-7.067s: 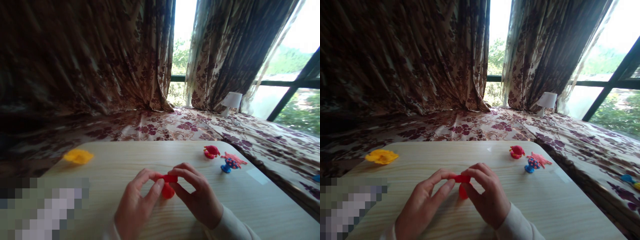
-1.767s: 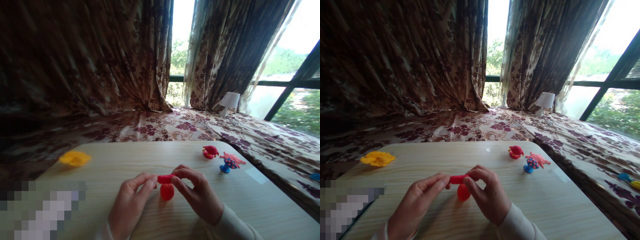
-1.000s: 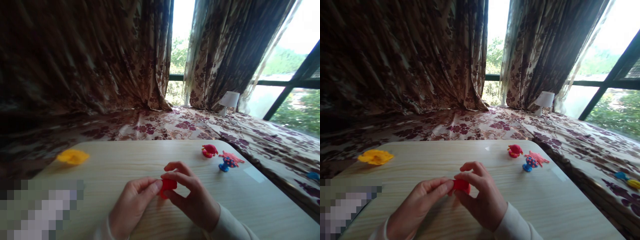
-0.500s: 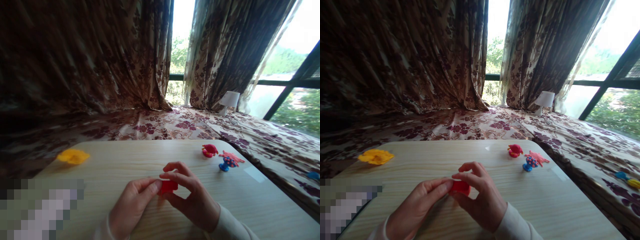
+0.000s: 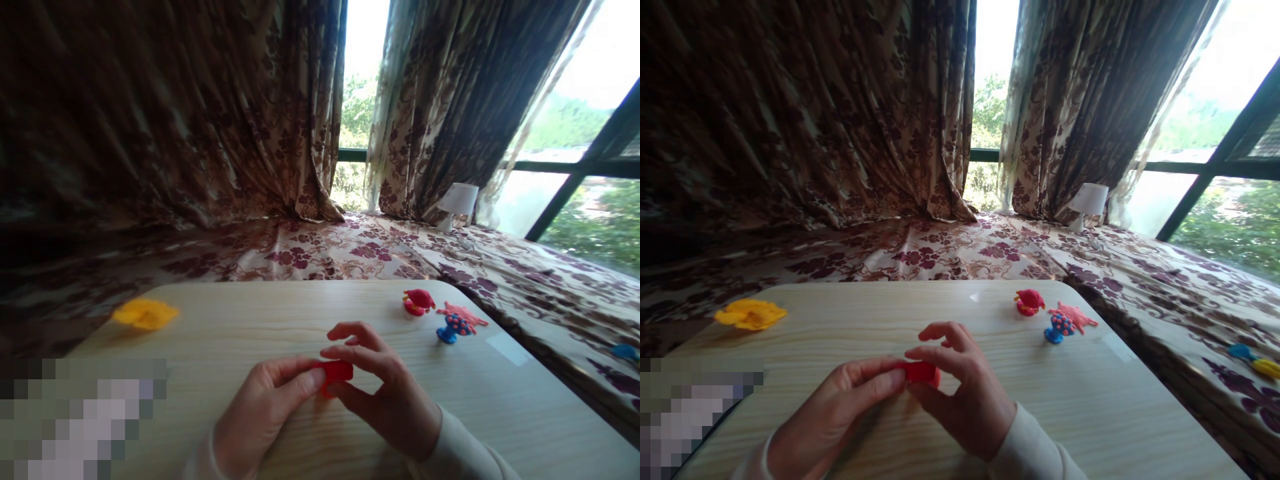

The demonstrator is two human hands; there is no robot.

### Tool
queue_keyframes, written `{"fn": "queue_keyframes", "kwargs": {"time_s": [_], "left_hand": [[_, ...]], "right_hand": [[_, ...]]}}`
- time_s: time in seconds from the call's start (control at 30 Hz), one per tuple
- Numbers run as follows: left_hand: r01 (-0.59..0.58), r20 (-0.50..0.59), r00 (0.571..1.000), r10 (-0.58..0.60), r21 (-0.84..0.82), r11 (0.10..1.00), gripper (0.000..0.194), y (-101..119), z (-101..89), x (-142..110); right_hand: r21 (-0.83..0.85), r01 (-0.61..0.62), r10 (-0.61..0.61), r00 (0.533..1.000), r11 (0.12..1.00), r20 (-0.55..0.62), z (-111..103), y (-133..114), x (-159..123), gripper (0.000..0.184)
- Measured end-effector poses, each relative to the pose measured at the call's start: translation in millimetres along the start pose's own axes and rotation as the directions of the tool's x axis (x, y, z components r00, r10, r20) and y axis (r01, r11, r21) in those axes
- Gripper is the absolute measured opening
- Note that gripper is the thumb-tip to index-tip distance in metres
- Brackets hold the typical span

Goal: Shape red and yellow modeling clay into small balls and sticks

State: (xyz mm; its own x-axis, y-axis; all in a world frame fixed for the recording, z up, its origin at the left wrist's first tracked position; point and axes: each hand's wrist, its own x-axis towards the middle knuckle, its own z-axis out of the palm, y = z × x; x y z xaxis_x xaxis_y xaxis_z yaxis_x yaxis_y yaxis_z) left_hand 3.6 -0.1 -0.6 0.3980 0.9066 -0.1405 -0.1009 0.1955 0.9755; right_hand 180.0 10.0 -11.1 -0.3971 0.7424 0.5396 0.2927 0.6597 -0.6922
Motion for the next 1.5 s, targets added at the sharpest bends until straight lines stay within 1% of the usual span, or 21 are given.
{"fn": "queue_keyframes", "kwargs": {"time_s": [0.07,0.17,0.2,0.33,0.47,0.53,0.67,0.8,0.83,0.97,1.0,1.1,1.17,1.23,1.27,1.33,1.4,1.5], "left_hand": [[0.013,-0.003,1.0,-0.013,-0.018,1.0,0.032,-0.2,-0.3,-0.1],[0.033,-0.035,0.999,-0.034,-0.031,0.999,0.033,-0.8,-1.0,0.5],[0.043,-0.046,0.998,-0.045,-0.037,0.998,0.034,-0.9,-1.4,0.8],[0.058,-0.06,0.996,-0.062,-0.067,0.996,0.037,-0.3,-3.1,1.3],[0.047,-0.088,0.995,-0.052,-0.055,0.997,0.035,0.0,-3.6,0.8],[0.038,-0.1,0.994,-0.043,-0.047,0.998,0.034,0.2,-3.5,0.5],[0.023,-0.107,0.994,-0.029,-0.054,0.998,0.034,0.9,-3.4,0.3],[0.039,-0.101,0.994,-0.047,-0.08,0.996,0.036,1.3,-3.6,0.3],[0.039,-0.104,0.993,-0.047,-0.081,0.996,0.036,1.3,-3.6,0.3],[0.022,-0.127,0.991,-0.031,-0.068,0.997,0.036,2.1,-2.6,0.0],[0.022,-0.137,0.99,-0.031,-0.065,0.998,0.035,2.4,-2.2,-0.2],[0.03,-0.155,0.987,-0.039,-0.061,0.998,0.033,3.1,-1.5,-0.6],[0.029,-0.143,0.989,-0.036,-0.055,0.998,0.033,3.2,-1.4,-0.6],[0.025,-0.109,0.994,-0.028,-0.034,0.999,0.035,2.7,-1.4,-0.3],[0.021,-0.087,0.996,-0.023,-0.019,1.0,0.035,2.3,-1.3,0.0],[0.012,-0.051,0.999,-0.011,0.009,1.0,0.034,1.4,-1.0,0.5],[0.004,-0.04,0.999,-0.003,0.024,1.0,0.031,0.8,-0.5,0.8],[0.001,-0.031,1.0,0.0,0.044,0.999,0.03,1.2,0.4,0.6]], "right_hand": [[-0.018,-0.003,0.003,1.0,1.0,0.006,-1.3,-0.4,0.4,0.033],[-0.025,-0.004,0.003,1.0,1.0,-0.018,-3.8,-1.3,2.1,0.039],[-0.028,-0.007,0.007,1.0,1.0,-0.029,-4.8,-1.7,2.9,0.039],[-0.032,-0.027,0.025,0.998,0.999,-0.05,-7.1,-2.7,4.7,0.026],[-0.029,0.006,-0.008,0.998,1.0,-0.07,-5.9,-0.9,4.4,0.022],[-0.027,0.02,-0.022,0.997,0.999,-0.078,-5.2,0.1,4.1,0.024],[-0.025,0.011,-0.013,0.996,1.0,-0.088,-5.2,0.4,4.0,0.035],[-0.024,0.003,-0.005,0.996,1.0,-0.088,-5.2,0.4,4.3,0.023],[-0.024,0.005,-0.007,0.996,1.0,-0.091,-5.2,0.5,4.4,0.022],[-0.031,0.001,-0.003,0.997,1.0,-0.078,-5.5,1.2,4.1,0.035],[-0.032,-0.004,0.002,0.998,0.999,-0.067,-5.7,1.4,4.0,0.036],[-0.026,-0.004,0.002,0.999,1.0,-0.054,-6.4,1.7,3.8,0.029],[-0.037,0.007,-0.009,0.999,0.999,-0.048,-6.5,1.0,3.6,0.033],[-0.05,0.018,-0.019,0.999,0.999,-0.029,-5.8,-0.3,3.2,0.042],[-0.052,0.017,-0.018,1.0,0.998,-0.016,-5.2,-0.8,3.0,0.044],[-0.044,0.014,-0.013,1.0,0.999,0.013,-3.6,-1.4,2.3,0.04],[-0.036,0.011,-0.01,0.999,0.999,0.038,-2.2,-0.9,1.5,0.035],[-0.03,0.015,-0.014,0.999,0.999,0.035,-1.1,0.1,0.6,0.04]]}}
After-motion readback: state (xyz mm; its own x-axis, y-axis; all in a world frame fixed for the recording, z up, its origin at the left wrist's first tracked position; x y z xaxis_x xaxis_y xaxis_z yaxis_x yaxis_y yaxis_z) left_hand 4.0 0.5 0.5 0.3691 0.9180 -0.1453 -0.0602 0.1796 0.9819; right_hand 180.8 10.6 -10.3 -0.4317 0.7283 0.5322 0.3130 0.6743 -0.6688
